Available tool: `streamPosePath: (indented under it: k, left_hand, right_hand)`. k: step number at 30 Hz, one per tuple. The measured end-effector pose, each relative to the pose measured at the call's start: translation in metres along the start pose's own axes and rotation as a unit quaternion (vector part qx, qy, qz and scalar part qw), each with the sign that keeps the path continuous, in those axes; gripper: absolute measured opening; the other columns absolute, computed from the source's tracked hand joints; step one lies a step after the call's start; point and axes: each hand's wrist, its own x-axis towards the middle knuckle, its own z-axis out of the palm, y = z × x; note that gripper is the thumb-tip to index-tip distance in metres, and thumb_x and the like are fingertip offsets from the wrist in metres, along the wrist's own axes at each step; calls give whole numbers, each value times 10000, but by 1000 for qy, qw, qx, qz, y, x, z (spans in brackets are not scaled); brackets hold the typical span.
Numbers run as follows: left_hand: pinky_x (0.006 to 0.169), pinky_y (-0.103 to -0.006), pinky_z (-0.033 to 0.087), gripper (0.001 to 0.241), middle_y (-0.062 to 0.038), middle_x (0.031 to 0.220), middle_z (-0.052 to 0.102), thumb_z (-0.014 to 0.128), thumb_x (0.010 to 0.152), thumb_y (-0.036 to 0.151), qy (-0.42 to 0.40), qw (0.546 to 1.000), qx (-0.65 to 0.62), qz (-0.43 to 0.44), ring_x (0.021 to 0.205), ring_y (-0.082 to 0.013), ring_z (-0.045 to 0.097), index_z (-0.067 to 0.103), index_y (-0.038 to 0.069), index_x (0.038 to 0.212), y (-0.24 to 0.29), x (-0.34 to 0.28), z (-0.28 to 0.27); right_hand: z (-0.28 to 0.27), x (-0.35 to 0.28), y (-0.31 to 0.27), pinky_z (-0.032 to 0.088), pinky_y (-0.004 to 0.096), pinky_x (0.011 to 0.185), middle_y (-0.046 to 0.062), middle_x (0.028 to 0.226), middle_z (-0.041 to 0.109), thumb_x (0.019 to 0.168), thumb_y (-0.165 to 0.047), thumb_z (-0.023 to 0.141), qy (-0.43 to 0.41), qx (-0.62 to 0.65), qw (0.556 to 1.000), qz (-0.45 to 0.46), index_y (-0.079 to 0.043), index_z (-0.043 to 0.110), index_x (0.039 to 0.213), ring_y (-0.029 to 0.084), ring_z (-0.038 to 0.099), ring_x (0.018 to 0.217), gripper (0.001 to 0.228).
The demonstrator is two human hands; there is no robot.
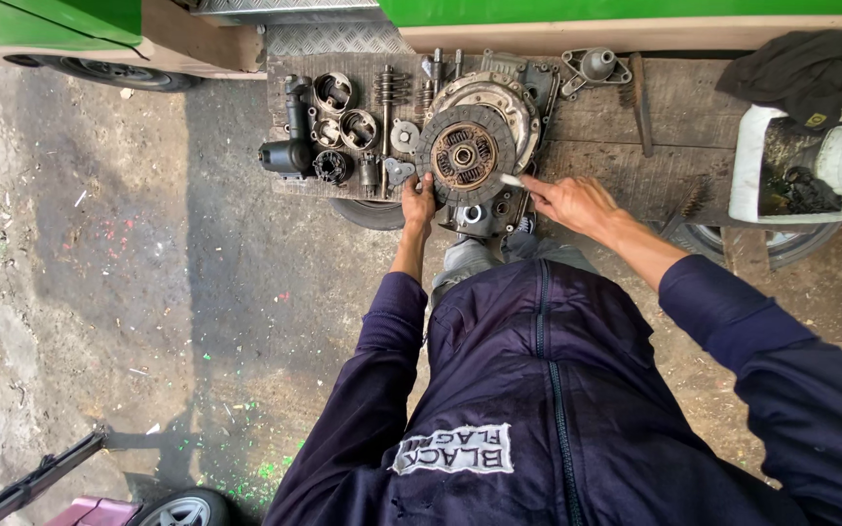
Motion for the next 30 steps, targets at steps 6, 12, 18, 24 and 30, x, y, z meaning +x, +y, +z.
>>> streamPosePath:
  k: [6, 12, 18, 24, 30]
  left_hand:
    - [1048, -415, 454, 606, -265, 1345, 610, 674, 972, 403, 25, 999, 12, 28, 1226, -371, 593, 581, -57, 1356, -5, -3, 4]
    - [989, -358, 508, 571, -225, 1270, 664, 672, 1004, 357, 18, 998, -64, 18, 1130, -284, 660, 548, -75, 1356, -20, -6, 10]
    - [851, -316, 562, 422, -150, 1157, 693, 644, 1026, 196, -20, 937, -345, -49, 984, -207, 654, 502, -13, 1363, -8, -21, 17]
    - [617, -357, 567, 299, -99, 967, 657, 638, 990, 224, -31, 915, -393, -90, 777, -231, 634, 505, 20, 1163, 37, -54, 17]
    - [714, -324, 553, 325, -123, 987, 647, 676, 1034, 235, -13, 975, -205, 90, 840, -186, 591, 565, -23, 1197, 59, -71, 19]
  right_hand:
    - [-3, 7, 2, 584, 419, 503, 100, 643, 672, 990, -234, 641, 75, 27, 997, 4, -166, 559, 1462, 218, 587, 445, 484]
    - [-15, 0, 0, 551, 399, 458, 140, 498, 617, 1012, -247, 617, -5, 53, 995, 83, -148, 590, 1435, 220, 538, 361, 435]
    - [-16, -16, -32, 460, 334, 308, 57, 466, 540, 1014, -216, 583, -32, 121, 990, 60, -89, 594, 1408, 141, 413, 309, 414]
    - [-24, -25, -50, 402, 322, 302, 86, 428, 531, 1027, -215, 543, 21, 220, 966, 133, -71, 547, 1456, 129, 387, 290, 453]
    - [-34, -24, -55, 438, 311, 418, -4, 601, 579, 1019, -253, 592, 52, 273, 951, 134, -84, 639, 1389, 113, 488, 354, 410]
